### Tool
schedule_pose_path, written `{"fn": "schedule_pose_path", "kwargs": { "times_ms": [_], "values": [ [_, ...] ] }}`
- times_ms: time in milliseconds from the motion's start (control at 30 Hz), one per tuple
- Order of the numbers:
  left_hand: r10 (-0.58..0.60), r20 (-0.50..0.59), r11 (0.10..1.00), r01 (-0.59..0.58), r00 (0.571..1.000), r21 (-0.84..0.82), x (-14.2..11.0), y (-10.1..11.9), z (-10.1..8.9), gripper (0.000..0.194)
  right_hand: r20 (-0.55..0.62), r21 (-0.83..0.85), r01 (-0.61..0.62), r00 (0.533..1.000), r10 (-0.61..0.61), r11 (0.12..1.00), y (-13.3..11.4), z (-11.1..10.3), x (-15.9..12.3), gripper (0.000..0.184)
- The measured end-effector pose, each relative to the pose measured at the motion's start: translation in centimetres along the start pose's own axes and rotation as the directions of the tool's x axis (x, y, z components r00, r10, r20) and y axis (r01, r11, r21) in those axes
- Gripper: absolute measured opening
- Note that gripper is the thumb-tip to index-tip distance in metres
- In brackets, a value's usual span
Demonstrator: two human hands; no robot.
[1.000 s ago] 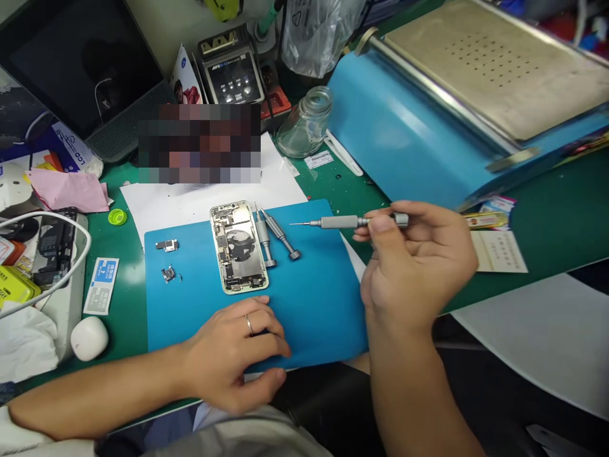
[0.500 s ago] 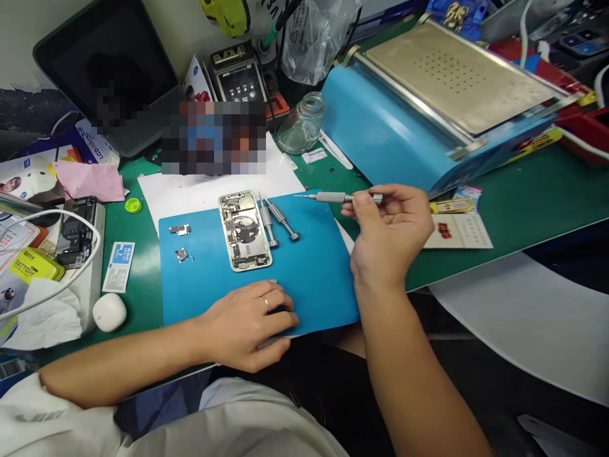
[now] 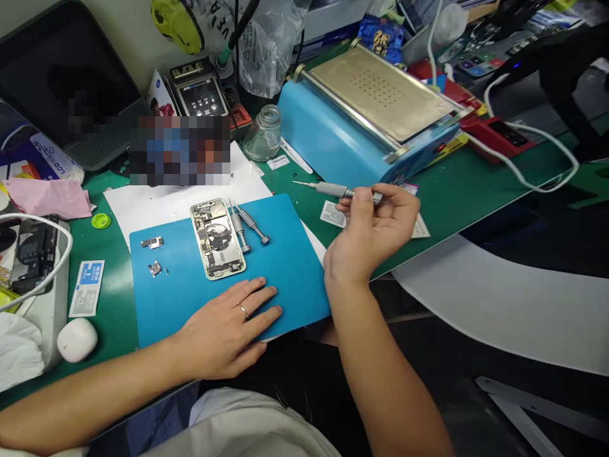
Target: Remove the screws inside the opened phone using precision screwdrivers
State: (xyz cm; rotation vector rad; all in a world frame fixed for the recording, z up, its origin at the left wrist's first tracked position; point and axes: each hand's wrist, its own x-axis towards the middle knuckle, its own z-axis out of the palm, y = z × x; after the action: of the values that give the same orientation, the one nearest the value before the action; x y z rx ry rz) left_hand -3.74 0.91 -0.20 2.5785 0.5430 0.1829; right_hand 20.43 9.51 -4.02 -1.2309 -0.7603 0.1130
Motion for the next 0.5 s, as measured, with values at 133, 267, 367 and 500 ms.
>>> {"fn": "schedule_pose_path", "kwargs": {
  "times_ms": [133,267,367,500],
  "values": [
    [-0.026,0.008,1.000,0.026,1.000,0.002,0.1,0.0,-0.2,0.055,0.039,0.060,-0.106,0.994,0.103,0.993,-1.1,0.1,-0.3,0.021],
    [-0.053,0.010,0.999,0.053,0.999,0.011,0.0,0.1,-0.3,0.054,0.123,0.067,-0.158,0.981,0.149,0.985,-1.8,0.1,-0.6,0.021],
    [-0.067,0.012,0.997,0.066,0.998,0.028,0.0,0.3,-0.3,0.053,0.137,0.092,-0.155,0.980,0.142,0.984,-1.7,0.2,-0.6,0.022],
    [-0.083,0.011,0.995,0.082,0.996,0.062,0.1,0.5,-0.3,0.050,0.279,0.079,-0.180,0.948,0.152,0.980,-0.6,0.0,-0.7,0.025]
  ]
}}
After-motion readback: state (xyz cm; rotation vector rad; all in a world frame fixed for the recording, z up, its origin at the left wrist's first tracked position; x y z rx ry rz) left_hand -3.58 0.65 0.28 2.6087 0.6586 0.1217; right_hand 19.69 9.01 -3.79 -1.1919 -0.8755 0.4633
